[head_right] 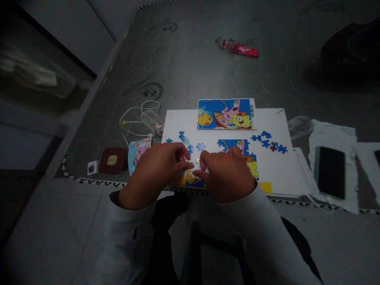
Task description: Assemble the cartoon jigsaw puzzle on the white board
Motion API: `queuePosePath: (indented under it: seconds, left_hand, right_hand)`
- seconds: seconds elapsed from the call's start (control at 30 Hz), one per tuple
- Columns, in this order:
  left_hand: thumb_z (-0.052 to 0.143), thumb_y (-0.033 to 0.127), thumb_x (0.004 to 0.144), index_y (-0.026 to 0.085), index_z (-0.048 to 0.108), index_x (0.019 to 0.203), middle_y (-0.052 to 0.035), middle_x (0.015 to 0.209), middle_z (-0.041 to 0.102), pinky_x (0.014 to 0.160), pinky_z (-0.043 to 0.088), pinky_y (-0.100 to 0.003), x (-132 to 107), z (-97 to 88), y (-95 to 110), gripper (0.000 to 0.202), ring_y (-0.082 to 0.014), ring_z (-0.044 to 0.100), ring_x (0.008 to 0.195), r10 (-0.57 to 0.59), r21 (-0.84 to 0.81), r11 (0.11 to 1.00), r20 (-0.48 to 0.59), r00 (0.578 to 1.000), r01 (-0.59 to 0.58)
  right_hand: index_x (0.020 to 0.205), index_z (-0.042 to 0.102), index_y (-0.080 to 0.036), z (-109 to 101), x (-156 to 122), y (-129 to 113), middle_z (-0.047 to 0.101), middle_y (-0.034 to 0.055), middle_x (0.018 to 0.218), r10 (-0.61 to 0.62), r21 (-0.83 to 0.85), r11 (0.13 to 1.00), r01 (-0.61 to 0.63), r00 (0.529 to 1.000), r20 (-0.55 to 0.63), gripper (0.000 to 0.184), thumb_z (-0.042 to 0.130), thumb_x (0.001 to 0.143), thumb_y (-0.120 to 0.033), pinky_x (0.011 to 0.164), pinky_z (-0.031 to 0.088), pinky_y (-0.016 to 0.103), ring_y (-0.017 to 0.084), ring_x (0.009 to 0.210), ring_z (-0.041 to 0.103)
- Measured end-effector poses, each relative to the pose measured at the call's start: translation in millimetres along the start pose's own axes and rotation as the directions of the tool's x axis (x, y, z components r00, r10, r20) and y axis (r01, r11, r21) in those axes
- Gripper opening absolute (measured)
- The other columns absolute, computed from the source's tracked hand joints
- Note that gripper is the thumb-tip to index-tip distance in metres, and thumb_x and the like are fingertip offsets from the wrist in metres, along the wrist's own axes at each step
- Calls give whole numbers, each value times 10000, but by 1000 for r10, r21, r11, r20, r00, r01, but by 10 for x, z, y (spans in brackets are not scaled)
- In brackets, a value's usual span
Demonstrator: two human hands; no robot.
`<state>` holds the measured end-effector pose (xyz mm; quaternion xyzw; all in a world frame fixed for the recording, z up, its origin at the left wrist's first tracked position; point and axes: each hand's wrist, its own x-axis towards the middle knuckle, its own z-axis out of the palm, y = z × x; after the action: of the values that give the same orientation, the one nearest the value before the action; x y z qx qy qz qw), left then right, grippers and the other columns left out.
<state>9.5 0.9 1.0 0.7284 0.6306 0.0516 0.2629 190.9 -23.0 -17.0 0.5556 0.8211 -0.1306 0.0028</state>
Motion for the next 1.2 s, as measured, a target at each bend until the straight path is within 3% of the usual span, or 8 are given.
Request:
queuePosePath:
  seconds: [0.37, 0.53, 0.73, 0.9, 1.07, 1.2]
  left_hand:
    - [777, 321, 781, 280, 717, 860, 38, 796, 724, 605, 312, -308, -25, -57, 54, 107, -194, 637, 772, -32, 50, 998, 24, 999, 30]
    - [736, 330, 819, 285, 708, 850, 20, 834, 738, 617, 317, -319, -93, -132, 86, 62, -218, 643, 784, -54, 145, 988, -31, 998, 58]
    - [706, 357, 840, 287, 708, 873, 9, 848, 744, 607, 308, -329, -130, -188, 53, 78, -243, 646, 812, -110, 203, 971, -80, 991, 125]
    - [739, 351, 819, 300, 709, 941, 20, 906, 752, 615, 319, -332, -147, -198, 31, 135, -242, 658, 830, -61, 224, 972, -41, 997, 69]
    - [745, 388, 822, 306, 686, 1079, -5, 1025, 745, 687, 384, -341, -151, -171, 29, 276, -255, 662, 912, 28, 248, 968, 42, 999, -38]
    - [678, 389, 879, 293, 694, 1053, -17, 1005, 746, 683, 389, -334, -112, -156, 38, 199, -239, 663, 877, 7, 243, 970, 41, 999, -17]
  right_hand:
    - [835, 574, -236, 51, -2, -134, 676, -18, 724, -50, 52, 997, 49, 998, 32, 160, 691, 869, -339, 804, 257, 386, 229, 758, 635]
    - [843, 569, -231, 68, -3, -152, 690, -3, 747, -60, 18, 998, 60, 998, -21, 197, 670, 886, -394, 817, 261, 387, 221, 754, 630]
    - [835, 566, -227, -5, -12, -61, 686, -5, 730, -25, -16, 1000, 25, 1000, -5, 197, 646, 902, -394, 809, 278, 388, 208, 703, 610]
    - [952, 598, -244, -29, -10, 80, 686, -22, 730, 22, -40, 999, -22, 1000, -6, 182, 659, 886, -402, 818, 292, 408, 212, 674, 603]
    - [1115, 585, -247, -12, -8, 79, 702, -8, 753, 10, -76, 997, -14, 999, -52, 298, 669, 874, -402, 818, 306, 418, 232, 682, 627]
    - [1107, 583, -242, -6, -12, 28, 703, -9, 735, -18, -62, 998, 13, 997, -80, 255, 625, 904, -391, 811, 306, 405, 226, 691, 641]
